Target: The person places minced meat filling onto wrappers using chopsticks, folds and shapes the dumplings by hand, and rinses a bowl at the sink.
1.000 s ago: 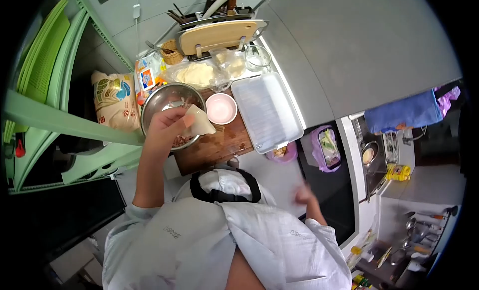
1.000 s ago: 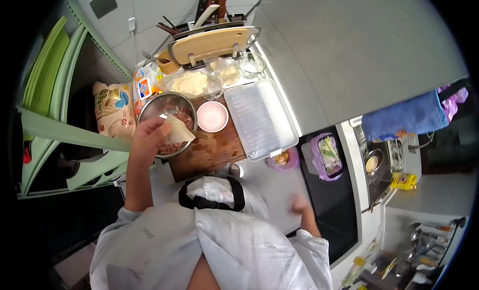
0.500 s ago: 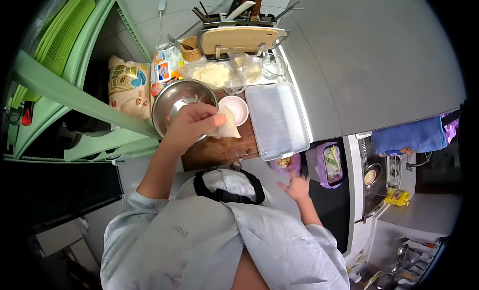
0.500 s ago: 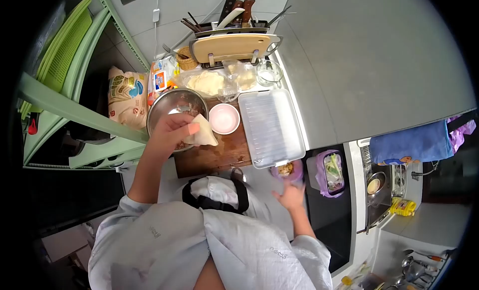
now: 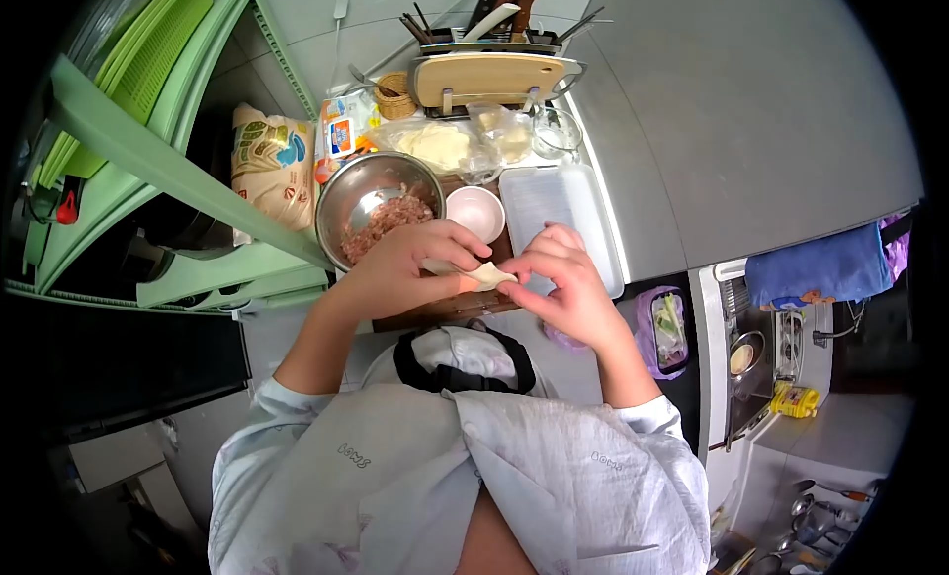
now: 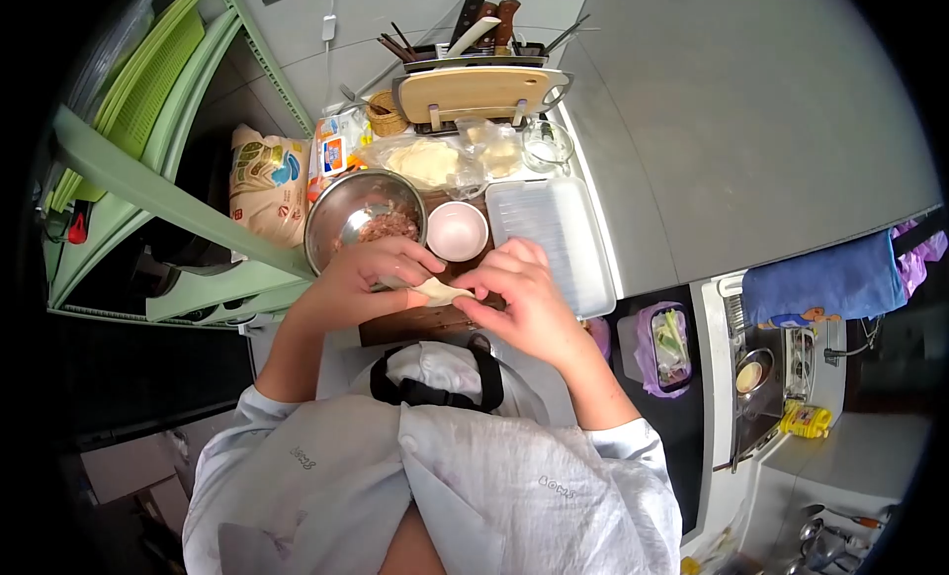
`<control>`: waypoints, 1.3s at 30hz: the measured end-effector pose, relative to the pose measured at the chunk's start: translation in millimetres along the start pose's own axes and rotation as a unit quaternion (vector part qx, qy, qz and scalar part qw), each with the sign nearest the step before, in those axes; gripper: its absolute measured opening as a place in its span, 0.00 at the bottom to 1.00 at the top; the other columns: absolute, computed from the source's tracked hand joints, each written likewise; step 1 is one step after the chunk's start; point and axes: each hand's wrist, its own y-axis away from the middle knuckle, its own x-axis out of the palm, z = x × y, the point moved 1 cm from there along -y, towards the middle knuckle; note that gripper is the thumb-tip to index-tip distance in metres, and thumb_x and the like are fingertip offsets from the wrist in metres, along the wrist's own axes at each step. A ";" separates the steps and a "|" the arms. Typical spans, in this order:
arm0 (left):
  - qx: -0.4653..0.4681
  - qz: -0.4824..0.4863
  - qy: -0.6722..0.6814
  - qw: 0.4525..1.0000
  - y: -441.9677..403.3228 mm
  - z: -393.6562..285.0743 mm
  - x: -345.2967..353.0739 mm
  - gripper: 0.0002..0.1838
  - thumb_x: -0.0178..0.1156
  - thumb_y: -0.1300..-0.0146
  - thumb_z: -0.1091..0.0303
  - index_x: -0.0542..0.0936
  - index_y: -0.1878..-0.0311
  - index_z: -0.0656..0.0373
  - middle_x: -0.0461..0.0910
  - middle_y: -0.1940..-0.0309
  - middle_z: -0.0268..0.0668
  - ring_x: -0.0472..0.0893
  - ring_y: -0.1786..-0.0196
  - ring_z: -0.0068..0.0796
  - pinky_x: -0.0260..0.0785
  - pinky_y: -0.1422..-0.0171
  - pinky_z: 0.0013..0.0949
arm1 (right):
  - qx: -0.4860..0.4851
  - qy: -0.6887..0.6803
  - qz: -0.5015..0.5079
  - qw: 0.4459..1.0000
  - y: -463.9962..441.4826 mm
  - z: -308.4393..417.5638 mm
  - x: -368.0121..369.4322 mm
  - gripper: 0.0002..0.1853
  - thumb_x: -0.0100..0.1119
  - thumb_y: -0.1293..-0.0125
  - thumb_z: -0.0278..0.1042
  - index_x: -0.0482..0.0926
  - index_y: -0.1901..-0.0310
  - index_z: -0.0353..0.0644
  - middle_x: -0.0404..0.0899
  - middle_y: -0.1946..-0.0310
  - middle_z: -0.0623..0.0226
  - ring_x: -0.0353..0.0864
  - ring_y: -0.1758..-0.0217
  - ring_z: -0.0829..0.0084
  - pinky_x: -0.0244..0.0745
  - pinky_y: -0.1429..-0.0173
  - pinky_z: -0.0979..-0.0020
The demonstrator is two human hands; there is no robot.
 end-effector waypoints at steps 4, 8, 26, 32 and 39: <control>0.030 -0.038 -0.004 0.999 4.1 -0.1 1.2 0.11 0.66 0.46 0.78 0.83 0.58 0.64 0.81 0.53 0.39 0.79 0.48 0.29 0.69 0.43 0.31 | -0.048 0.084 -0.076 0.992 -5.0 7.4 -2.8 0.10 0.70 0.52 0.30 0.83 0.66 0.47 0.72 0.70 0.73 0.71 0.59 0.66 0.63 0.44 0.63; 0.008 -0.127 -0.026 0.992 6.4 3.0 7.3 0.14 0.64 0.47 0.81 0.83 0.55 0.65 0.81 0.53 0.40 0.80 0.51 0.28 0.71 0.47 0.29 | -0.087 0.199 -0.130 0.968 -12.7 26.3 -13.2 0.10 0.70 0.55 0.30 0.82 0.68 0.48 0.71 0.69 0.72 0.71 0.59 0.66 0.62 0.42 0.57; -0.063 -0.294 0.327 0.896 -27.5 34.4 40.9 0.10 0.55 0.33 0.78 0.77 0.51 0.71 0.82 0.55 0.45 0.83 0.55 0.32 0.79 0.47 0.33 | -0.023 0.236 -0.256 0.937 -31.5 -5.9 -4.4 0.09 0.69 0.51 0.29 0.84 0.65 0.47 0.75 0.72 0.74 0.72 0.61 0.68 0.60 0.48 0.64; -0.090 -0.310 0.377 0.868 -33.1 39.2 43.3 0.10 0.54 0.32 0.75 0.76 0.51 0.69 0.81 0.54 0.44 0.83 0.53 0.32 0.78 0.46 0.35 | 0.134 -0.026 -0.282 0.950 -34.2 -32.2 30.5 0.05 0.69 0.48 0.28 0.84 0.68 0.41 0.77 0.75 0.69 0.75 0.65 0.67 0.66 0.56 0.67; -0.087 -0.326 0.369 0.866 -34.8 47.4 39.4 0.09 0.53 0.31 0.75 0.75 0.51 0.68 0.80 0.55 0.43 0.82 0.54 0.31 0.77 0.45 0.34 | 0.220 -0.261 -0.269 0.901 -32.2 -49.7 54.3 0.05 0.67 0.41 0.27 0.85 0.64 0.37 0.81 0.72 0.71 0.75 0.69 0.80 0.68 0.60 0.77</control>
